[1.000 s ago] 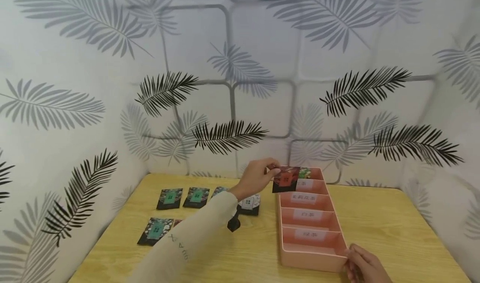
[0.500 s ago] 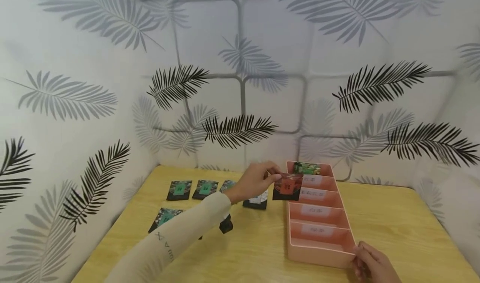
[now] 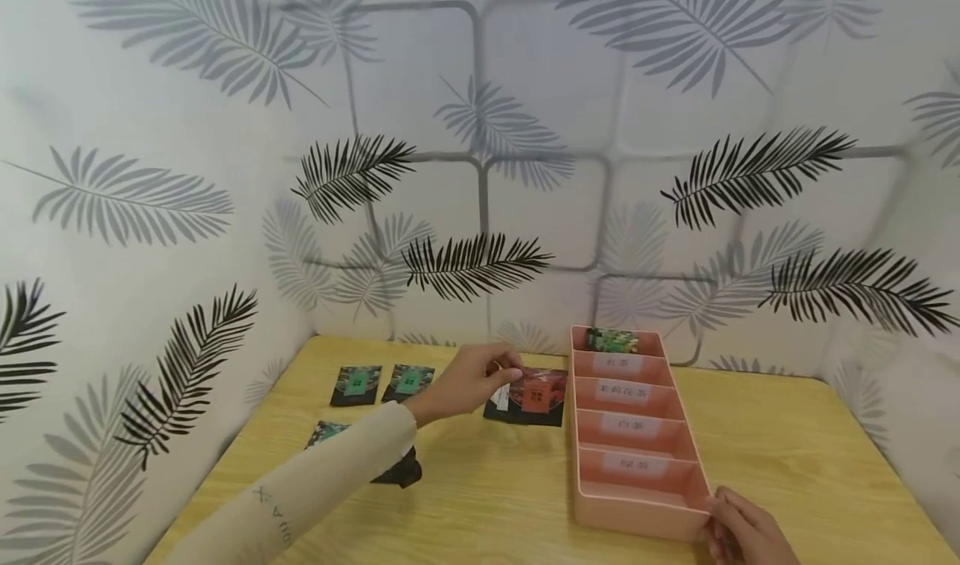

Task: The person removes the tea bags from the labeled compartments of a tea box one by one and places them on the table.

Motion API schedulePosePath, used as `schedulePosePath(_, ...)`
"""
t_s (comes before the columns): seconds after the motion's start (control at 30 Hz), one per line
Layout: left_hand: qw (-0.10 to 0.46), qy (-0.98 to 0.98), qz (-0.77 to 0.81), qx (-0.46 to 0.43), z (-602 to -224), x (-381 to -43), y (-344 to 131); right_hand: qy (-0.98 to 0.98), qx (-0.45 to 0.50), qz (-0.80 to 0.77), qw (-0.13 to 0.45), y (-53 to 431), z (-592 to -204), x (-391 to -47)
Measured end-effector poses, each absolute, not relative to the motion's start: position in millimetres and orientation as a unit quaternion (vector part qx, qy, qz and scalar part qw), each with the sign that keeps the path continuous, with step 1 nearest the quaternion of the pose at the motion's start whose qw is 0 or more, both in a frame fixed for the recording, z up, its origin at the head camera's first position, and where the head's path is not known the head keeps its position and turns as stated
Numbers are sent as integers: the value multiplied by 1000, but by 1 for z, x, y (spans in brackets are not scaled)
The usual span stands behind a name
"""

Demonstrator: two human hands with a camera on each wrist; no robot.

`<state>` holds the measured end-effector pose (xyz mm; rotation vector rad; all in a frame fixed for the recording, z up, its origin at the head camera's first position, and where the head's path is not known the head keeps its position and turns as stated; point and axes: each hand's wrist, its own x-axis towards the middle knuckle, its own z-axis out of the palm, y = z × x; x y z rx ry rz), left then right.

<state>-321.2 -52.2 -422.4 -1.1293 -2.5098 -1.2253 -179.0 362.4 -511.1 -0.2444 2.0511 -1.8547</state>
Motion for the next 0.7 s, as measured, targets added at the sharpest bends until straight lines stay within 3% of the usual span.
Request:
schedulePosePath(0.2,45,-834,-413,-364,-427,-316,-71,742,-47,-642,187,360,-506,-179)
schedulePosePath(0.5,15,-846,-407,-345,-438,-309,-91,748,-87,-643,140,357,-506,-177)
schedulePosePath(0.7,1,-853,-405,-329,-442,-300,-105,745,-85,-644,151,356,-507,-176)
